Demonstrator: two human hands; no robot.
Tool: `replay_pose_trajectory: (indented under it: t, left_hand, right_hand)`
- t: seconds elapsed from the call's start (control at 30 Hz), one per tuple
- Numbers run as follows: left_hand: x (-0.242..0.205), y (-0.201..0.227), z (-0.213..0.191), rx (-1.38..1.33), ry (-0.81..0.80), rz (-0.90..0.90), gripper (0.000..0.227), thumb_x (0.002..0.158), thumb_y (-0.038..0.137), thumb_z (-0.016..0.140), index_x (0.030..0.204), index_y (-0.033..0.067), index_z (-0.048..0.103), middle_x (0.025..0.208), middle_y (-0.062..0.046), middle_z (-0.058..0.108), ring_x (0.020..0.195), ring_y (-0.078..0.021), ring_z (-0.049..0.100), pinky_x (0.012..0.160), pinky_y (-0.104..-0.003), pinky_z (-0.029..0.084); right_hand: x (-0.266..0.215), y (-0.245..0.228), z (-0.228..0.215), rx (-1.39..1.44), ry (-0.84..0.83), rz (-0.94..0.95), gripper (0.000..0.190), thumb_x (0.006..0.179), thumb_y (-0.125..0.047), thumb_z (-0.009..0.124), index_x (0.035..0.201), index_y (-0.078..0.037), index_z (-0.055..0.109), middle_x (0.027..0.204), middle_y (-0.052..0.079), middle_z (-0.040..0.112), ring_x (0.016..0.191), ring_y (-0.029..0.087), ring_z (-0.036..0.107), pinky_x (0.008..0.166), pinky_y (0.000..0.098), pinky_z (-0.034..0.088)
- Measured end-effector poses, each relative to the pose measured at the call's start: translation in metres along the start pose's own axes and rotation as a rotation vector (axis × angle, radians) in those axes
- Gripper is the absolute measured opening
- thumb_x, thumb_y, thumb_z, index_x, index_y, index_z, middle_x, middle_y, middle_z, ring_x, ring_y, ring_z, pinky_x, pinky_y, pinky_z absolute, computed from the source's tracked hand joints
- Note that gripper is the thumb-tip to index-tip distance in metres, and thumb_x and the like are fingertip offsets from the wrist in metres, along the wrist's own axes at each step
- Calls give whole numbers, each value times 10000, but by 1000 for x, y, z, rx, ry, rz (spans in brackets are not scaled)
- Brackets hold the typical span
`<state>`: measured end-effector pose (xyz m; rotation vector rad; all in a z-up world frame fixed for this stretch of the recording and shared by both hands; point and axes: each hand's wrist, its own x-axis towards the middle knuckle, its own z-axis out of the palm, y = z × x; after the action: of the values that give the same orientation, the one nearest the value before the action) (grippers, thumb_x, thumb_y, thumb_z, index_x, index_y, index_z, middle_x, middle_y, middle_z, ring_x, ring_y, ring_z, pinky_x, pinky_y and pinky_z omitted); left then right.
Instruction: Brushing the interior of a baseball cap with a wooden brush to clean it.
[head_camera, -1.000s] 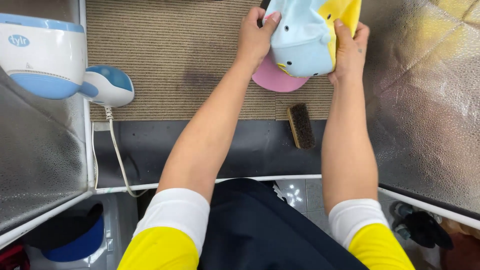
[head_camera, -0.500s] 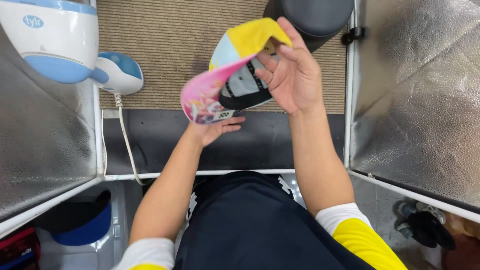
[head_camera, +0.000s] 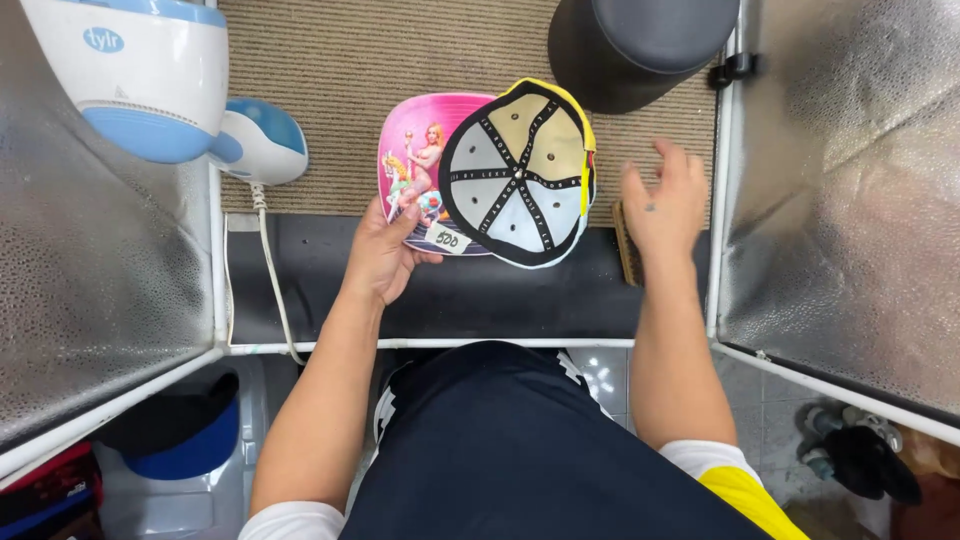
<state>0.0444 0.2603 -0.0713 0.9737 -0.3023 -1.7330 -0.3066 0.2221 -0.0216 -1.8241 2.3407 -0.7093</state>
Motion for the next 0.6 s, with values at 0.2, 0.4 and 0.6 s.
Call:
replay_pose_trajectory:
  t: [0.2, 0.4, 0.6]
  left_hand:
    - [1, 9, 8, 66, -18, -17, 312, 991, 99, 657, 1262, 96, 500, 1000, -220, 691, 721, -394, 759, 490, -460, 690]
    - [-7, 15, 18, 163, -16, -41, 277, 993, 97, 635, 1231, 89, 494, 962, -201, 686, 750, -384, 764, 521, -454, 699]
    - [-10, 12, 16, 209, -30, -68, 292, 1003, 88, 611, 1255, 93, 464, 1015, -199, 680, 836, -423, 761, 600, -499, 705]
  right_hand:
    - [-37, 59, 22, -196, -351, 201, 687, 898, -427, 760, 1491, -131, 579, 1307, 204, 590, 1183, 453, 588, 865, 581, 526]
    - [-69, 69, -8, 960, 403, 228, 431, 968, -22, 789, 1306, -124, 543, 1258, 132, 449, 1059, 271, 558, 882, 426, 679]
    - [-117, -33, -10, 1423, 43, 205, 522, 731, 15, 746, 1137, -151, 463, 1061, -14, 528, 964, 112, 586, 751, 196, 541]
